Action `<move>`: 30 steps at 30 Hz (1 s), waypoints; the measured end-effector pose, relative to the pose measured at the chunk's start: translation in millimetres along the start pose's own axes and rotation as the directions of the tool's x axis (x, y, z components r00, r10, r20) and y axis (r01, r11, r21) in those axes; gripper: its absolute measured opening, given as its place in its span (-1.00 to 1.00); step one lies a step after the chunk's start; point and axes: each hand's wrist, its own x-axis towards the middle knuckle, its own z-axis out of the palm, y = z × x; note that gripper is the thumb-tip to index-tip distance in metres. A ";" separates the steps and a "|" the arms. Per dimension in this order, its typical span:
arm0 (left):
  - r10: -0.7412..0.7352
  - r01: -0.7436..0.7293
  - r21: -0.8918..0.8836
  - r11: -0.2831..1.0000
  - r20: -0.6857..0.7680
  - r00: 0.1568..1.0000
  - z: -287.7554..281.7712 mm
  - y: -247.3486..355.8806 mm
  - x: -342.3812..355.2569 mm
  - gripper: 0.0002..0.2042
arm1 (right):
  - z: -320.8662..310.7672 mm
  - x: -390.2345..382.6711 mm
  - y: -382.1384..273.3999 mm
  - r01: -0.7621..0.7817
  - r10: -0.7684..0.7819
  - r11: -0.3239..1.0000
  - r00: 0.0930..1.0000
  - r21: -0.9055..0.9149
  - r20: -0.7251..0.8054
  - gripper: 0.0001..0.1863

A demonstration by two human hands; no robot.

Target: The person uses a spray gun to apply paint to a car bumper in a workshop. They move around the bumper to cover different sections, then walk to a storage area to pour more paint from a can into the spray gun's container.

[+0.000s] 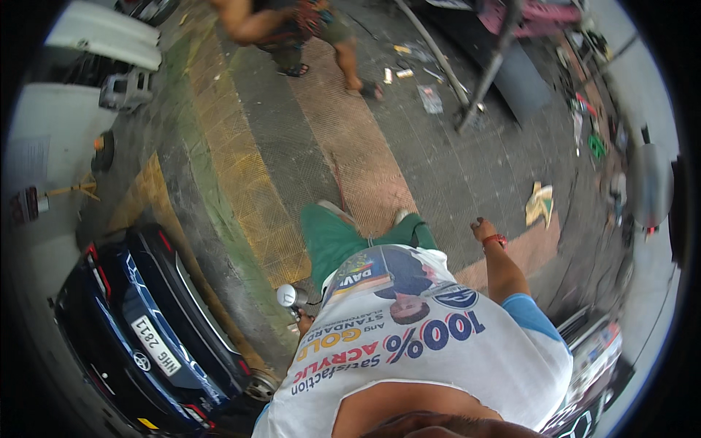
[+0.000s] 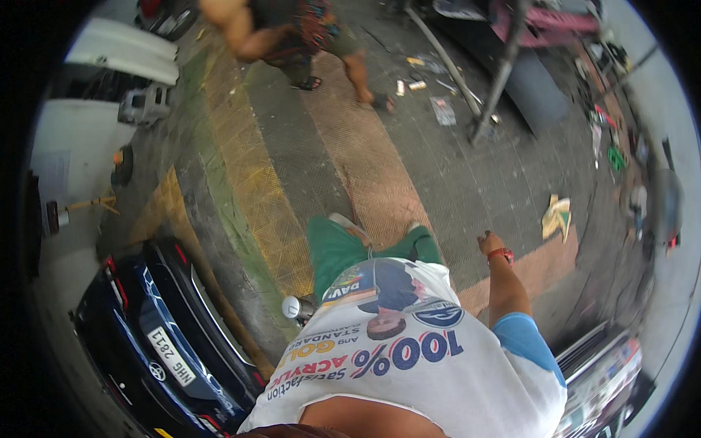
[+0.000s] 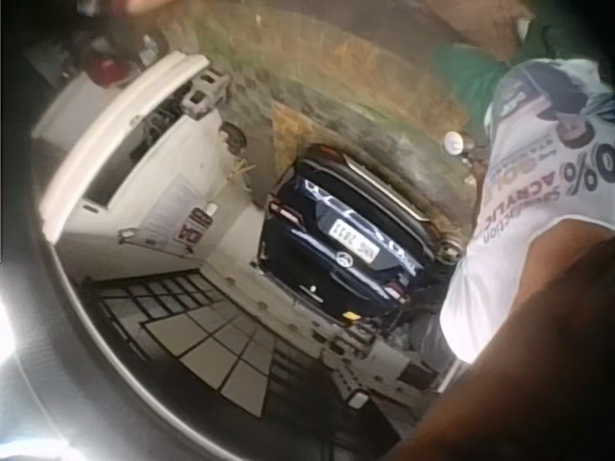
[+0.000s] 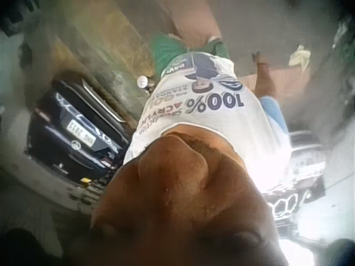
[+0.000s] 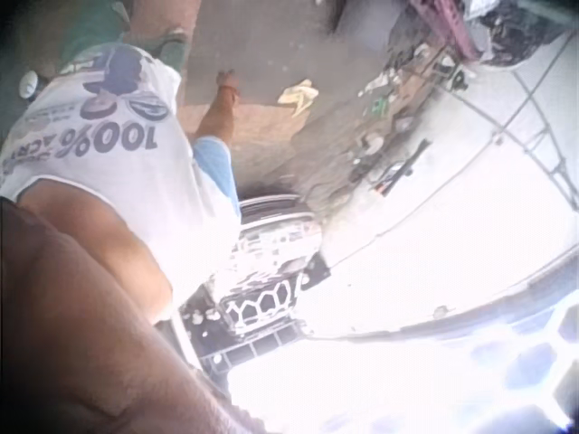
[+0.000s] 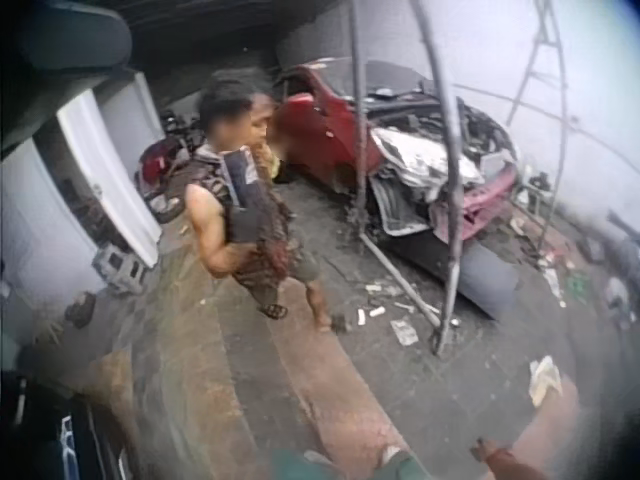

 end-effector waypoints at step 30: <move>0.261 -0.258 -0.062 0.964 0.052 0.964 192.9 977.3 330.6 -0.52 | -149.9 215.2 -807.6 0.064 -0.031 0.986 0.977 -0.156 0.209 -0.24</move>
